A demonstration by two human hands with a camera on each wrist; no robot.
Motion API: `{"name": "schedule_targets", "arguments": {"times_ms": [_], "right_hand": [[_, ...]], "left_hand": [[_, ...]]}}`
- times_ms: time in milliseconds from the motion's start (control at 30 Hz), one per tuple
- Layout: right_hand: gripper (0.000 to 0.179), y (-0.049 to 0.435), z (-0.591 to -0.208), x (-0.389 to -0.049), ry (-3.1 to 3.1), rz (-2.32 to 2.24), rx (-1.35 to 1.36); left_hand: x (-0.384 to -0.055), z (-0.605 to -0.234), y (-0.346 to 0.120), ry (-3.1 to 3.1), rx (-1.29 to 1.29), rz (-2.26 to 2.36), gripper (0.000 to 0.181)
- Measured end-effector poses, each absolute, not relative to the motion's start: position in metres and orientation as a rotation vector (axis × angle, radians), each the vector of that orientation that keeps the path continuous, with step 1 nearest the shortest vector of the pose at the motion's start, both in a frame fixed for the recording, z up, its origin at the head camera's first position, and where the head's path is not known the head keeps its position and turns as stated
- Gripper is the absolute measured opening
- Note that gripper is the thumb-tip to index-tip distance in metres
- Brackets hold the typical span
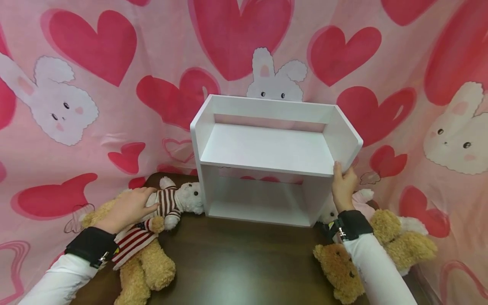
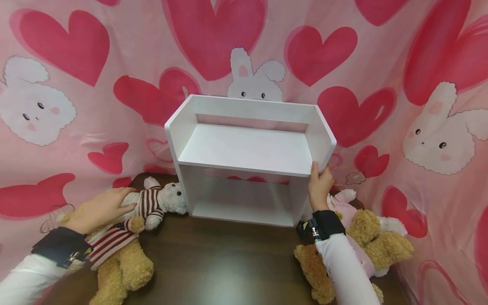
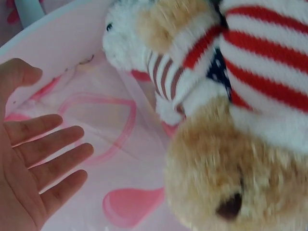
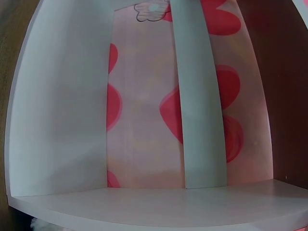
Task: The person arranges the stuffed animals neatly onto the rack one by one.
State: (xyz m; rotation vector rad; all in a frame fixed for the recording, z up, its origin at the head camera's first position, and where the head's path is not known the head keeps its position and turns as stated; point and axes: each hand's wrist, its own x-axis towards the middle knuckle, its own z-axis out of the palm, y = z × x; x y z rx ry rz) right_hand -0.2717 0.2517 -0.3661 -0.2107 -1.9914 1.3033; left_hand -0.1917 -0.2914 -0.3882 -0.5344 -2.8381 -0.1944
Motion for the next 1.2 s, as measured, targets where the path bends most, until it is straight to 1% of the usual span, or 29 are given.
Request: {"name": "schedule_targets", "arguments": {"times_ms": [267, 667, 900, 967, 1067, 1200], "right_hand": [[0.042, 0.255, -0.366, -0.272, -1.974, 1.281, -0.215], [0.046, 0.250, -0.367, -0.269, -1.983, 1.298, -0.205], [0.046, 0.255, -0.367, -0.270, -2.001, 1.290, -0.192], [0.045, 0.255, -0.367, -0.270, -2.009, 1.296, -0.206], [0.046, 0.254, -0.367, -0.269, -2.018, 1.307, -0.211], [0.045, 0.253, -0.368, -0.269, -2.024, 1.308, -0.198]], "left_hand": [[-0.187, -0.378, -0.302, -2.812, -0.556, -0.127, 0.045], [-0.168, -0.370, -0.318, -2.739, -0.557, -0.012, 0.043], [-0.159, -0.375, -0.320, -2.724, -0.529, 0.003, 0.036], [-0.157, -0.378, -0.321, -2.736, -0.518, 0.001, 0.038], [-0.151, -0.380, -0.325, -2.810, -0.464, -0.014, 0.046], [-0.143, -0.384, -0.332, -2.906, -0.381, -0.015, 0.049]]}}
